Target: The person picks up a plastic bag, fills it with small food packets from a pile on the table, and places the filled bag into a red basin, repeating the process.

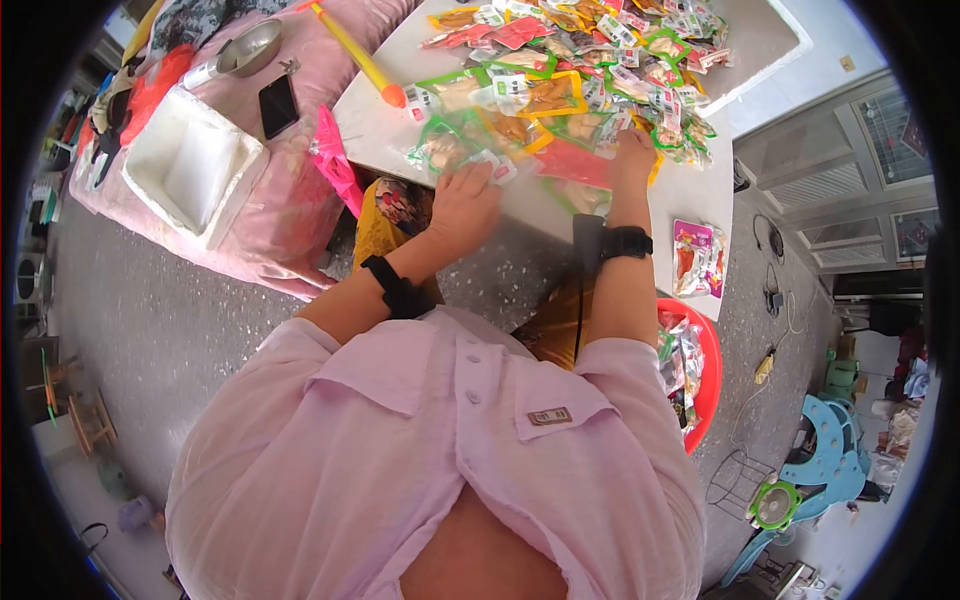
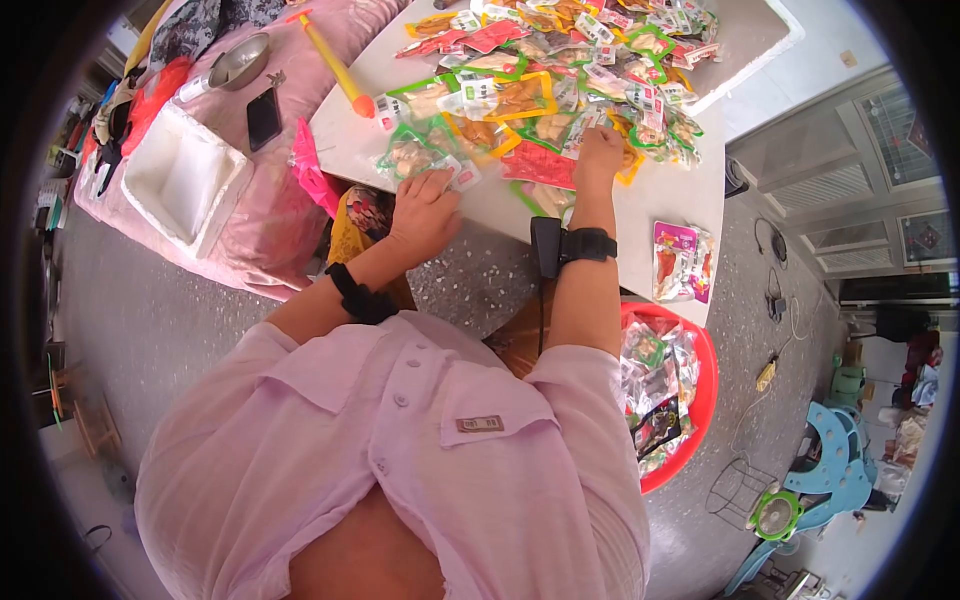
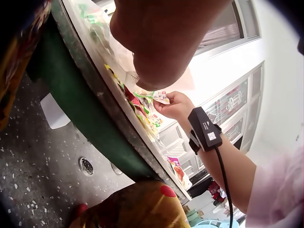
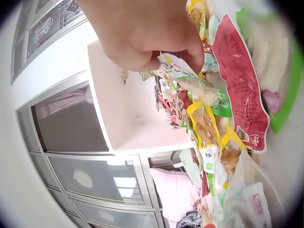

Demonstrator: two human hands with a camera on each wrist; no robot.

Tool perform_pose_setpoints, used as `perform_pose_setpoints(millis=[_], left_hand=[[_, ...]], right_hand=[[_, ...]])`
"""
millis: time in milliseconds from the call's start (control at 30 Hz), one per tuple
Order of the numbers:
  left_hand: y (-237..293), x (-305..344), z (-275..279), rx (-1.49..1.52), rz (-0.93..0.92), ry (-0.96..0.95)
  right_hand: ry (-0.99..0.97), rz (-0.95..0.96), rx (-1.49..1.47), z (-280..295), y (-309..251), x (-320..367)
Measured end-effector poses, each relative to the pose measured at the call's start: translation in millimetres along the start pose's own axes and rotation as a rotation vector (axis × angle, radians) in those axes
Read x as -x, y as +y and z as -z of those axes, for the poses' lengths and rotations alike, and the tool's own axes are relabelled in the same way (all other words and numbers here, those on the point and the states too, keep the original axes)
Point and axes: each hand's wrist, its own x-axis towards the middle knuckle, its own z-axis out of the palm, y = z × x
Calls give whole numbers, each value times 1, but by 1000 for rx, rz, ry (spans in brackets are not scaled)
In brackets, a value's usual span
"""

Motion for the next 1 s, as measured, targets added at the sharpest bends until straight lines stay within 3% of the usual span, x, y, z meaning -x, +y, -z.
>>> perform_pose_setpoints(millis=[33,167,267,367,433,567,667,700,767,867,933,1000], left_hand=[[1,-2,2,-32,-7,-3],[-2,-10,5,-84,36,-115],[-7,-11,3,-150,36,-328],[-5,-13,11,-137,69,-409],[-2,-12,10,-55,35,-217],[17,-15,17,142,-132,123],[28,-16,29,131,-343,134],[29,-14,31,171,-359,87],[30,-9,32,255,-394,-12],[28,8,24,503,-221,-269],[27,14,2,464,-207,-244],[20,18,-10,482,-147,-174]], right_hand=[[37,-44,-152,3,-4,10],[-181,-37,-294,37,3,28],[-139,-171,-462,47,-17,53],[-123,-289,-603,53,-22,70],[-151,-344,-643,55,-19,78],[-430,-513,-864,50,-17,115],[-515,-582,-857,47,-19,149],[-456,-593,-831,44,-32,162],[-525,-610,-744,61,-21,164],[-541,-564,-592,75,-19,173],[-550,-559,-554,86,-7,173],[-419,-472,-412,71,9,176]])
